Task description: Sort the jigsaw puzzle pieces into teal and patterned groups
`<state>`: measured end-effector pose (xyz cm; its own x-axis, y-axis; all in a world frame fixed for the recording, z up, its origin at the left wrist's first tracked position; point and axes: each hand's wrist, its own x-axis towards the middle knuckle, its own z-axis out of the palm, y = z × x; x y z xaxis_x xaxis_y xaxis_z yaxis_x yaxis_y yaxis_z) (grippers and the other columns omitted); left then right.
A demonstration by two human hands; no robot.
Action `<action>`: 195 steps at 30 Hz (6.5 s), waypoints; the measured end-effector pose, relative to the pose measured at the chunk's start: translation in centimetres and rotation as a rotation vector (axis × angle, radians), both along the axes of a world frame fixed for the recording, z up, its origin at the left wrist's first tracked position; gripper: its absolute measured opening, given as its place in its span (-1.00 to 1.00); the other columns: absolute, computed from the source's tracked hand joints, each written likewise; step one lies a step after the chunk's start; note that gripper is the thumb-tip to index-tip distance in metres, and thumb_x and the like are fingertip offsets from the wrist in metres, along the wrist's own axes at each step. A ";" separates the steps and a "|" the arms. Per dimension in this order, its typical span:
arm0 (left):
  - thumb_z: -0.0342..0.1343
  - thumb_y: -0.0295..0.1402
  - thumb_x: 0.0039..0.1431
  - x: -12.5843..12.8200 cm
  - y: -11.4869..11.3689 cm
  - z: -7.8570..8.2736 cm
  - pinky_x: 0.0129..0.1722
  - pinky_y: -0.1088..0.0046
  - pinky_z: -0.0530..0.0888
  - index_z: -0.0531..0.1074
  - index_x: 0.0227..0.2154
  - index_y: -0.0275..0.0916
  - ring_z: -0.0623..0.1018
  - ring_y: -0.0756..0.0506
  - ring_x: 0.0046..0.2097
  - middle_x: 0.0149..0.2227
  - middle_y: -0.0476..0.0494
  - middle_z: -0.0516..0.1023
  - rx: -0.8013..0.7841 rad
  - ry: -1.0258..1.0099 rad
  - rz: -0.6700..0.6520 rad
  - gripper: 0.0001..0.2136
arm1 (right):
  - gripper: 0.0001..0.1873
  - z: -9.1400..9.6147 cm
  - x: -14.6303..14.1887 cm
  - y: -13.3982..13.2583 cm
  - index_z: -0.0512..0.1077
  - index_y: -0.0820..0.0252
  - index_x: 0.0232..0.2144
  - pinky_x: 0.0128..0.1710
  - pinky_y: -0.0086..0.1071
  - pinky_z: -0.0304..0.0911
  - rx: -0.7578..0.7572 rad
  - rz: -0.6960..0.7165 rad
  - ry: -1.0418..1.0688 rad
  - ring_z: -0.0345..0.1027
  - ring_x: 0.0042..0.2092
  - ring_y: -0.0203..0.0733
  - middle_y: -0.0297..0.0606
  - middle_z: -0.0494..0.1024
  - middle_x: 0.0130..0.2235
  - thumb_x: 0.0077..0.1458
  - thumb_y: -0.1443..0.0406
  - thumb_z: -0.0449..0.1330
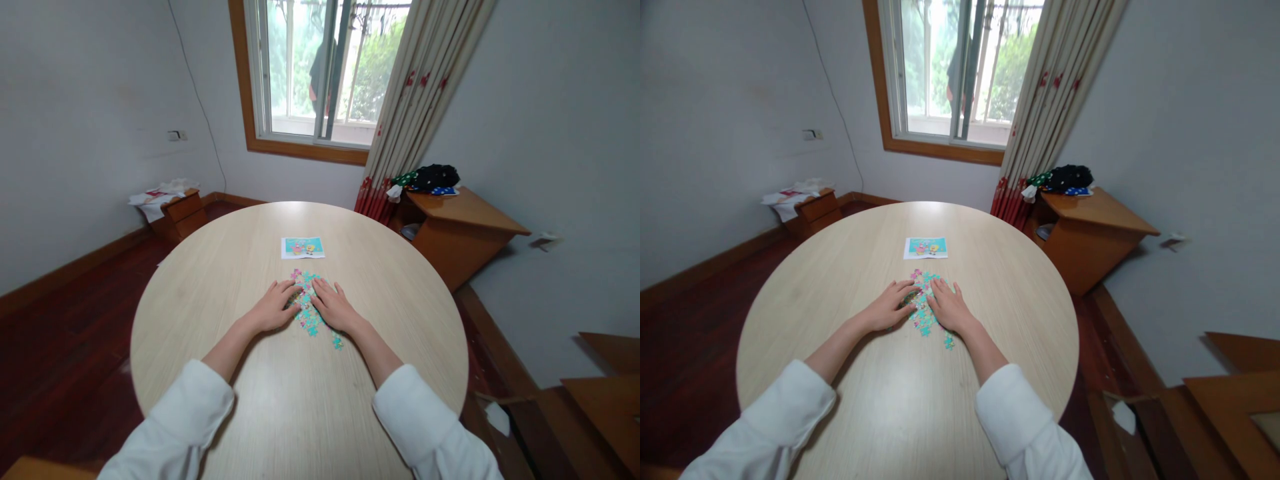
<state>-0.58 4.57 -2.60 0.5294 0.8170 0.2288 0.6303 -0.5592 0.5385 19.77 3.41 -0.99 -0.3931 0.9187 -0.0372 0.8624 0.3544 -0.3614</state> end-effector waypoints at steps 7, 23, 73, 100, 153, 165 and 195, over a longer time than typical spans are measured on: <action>-0.05 -0.24 0.16 -0.2 0.9 -0.2 0.12 0.20 0.31 0.45 -0.10 -0.24 0.46 -0.18 0.04 -0.01 -0.26 0.51 -0.143 -0.435 0.159 -0.67 | -0.41 0.0 0.1 0.0 -0.02 0.26 0.30 0.30 -0.01 -0.36 -0.009 -0.004 0.003 -0.26 0.36 -0.12 -0.10 -0.03 0.34 0.30 0.15 -0.23; 0.05 -0.38 -0.14 -1.0 2.6 0.1 -0.31 0.37 0.43 0.46 -0.50 -0.24 0.50 -0.04 -0.43 -0.51 -0.04 0.50 -0.377 -0.877 0.411 -0.88 | -0.42 0.1 0.0 0.1 -0.03 0.21 0.31 0.30 0.01 -0.37 -0.016 -0.005 -0.002 -0.25 0.36 -0.14 -0.13 -0.03 0.35 0.30 0.16 -0.24; 0.04 -0.38 -0.10 -1.5 2.3 0.3 -0.26 0.35 0.44 0.47 -0.45 -0.27 0.52 -0.08 -0.38 -0.48 -0.10 0.54 -0.327 -0.670 0.431 -0.84 | -0.51 -0.6 -0.1 0.5 0.14 0.17 0.24 0.28 0.04 -0.29 0.039 0.018 0.100 -0.09 0.33 -0.17 -0.13 0.13 0.29 0.32 0.26 -0.21; -0.16 -0.29 0.24 -0.7 2.0 0.6 0.19 0.20 0.17 0.31 0.11 -0.25 0.31 -0.17 0.18 0.17 -0.27 0.36 0.020 -0.095 0.094 -0.59 | -0.63 -0.7 -0.5 0.4 0.39 0.05 0.05 0.22 0.01 -0.10 0.121 0.037 0.243 0.15 0.23 -0.16 -0.18 0.39 0.16 0.29 0.30 -0.07; -0.23 -0.42 0.12 0.7 2.8 2.1 0.16 -0.05 -0.03 0.35 -0.11 -0.25 0.27 -0.24 0.17 -0.02 -0.25 0.48 0.062 0.259 0.148 -0.66 | -0.52 0.0 -2.6 -1.1 0.16 0.16 0.23 0.28 0.06 -0.29 0.142 0.173 0.094 -0.03 0.31 -0.11 -0.10 0.24 0.25 0.28 0.33 -0.13; -0.24 -0.35 0.17 0.9 2.5 1.9 0.25 -0.10 -0.18 0.16 0.18 -0.23 0.13 -0.20 0.29 0.19 -0.20 0.33 0.048 0.310 0.091 -0.51 | -0.56 0.1 -2.8 -1.1 0.21 0.22 0.18 0.28 0.08 -0.33 0.123 0.173 0.094 -0.03 0.31 -0.07 -0.10 0.20 0.27 0.28 0.30 -0.08; -0.25 -0.32 0.26 -4.6 -2.0 0.5 0.21 0.12 0.17 0.10 0.19 -0.54 0.05 -0.31 0.33 0.29 -0.56 0.04 -0.159 0.552 0.600 -0.49 | -0.59 0.1 -2.2 -1.0 0.26 0.15 0.15 0.27 0.06 -0.26 0.194 0.119 0.081 0.08 0.26 -0.10 -0.11 0.30 0.21 0.30 0.30 -0.10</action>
<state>-5.20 2.57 -2.10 -0.0040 0.9970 -0.0779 0.9940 0.0125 0.1082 17.57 2.41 -0.91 -0.4939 0.8524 0.1719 0.7813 0.5218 -0.3426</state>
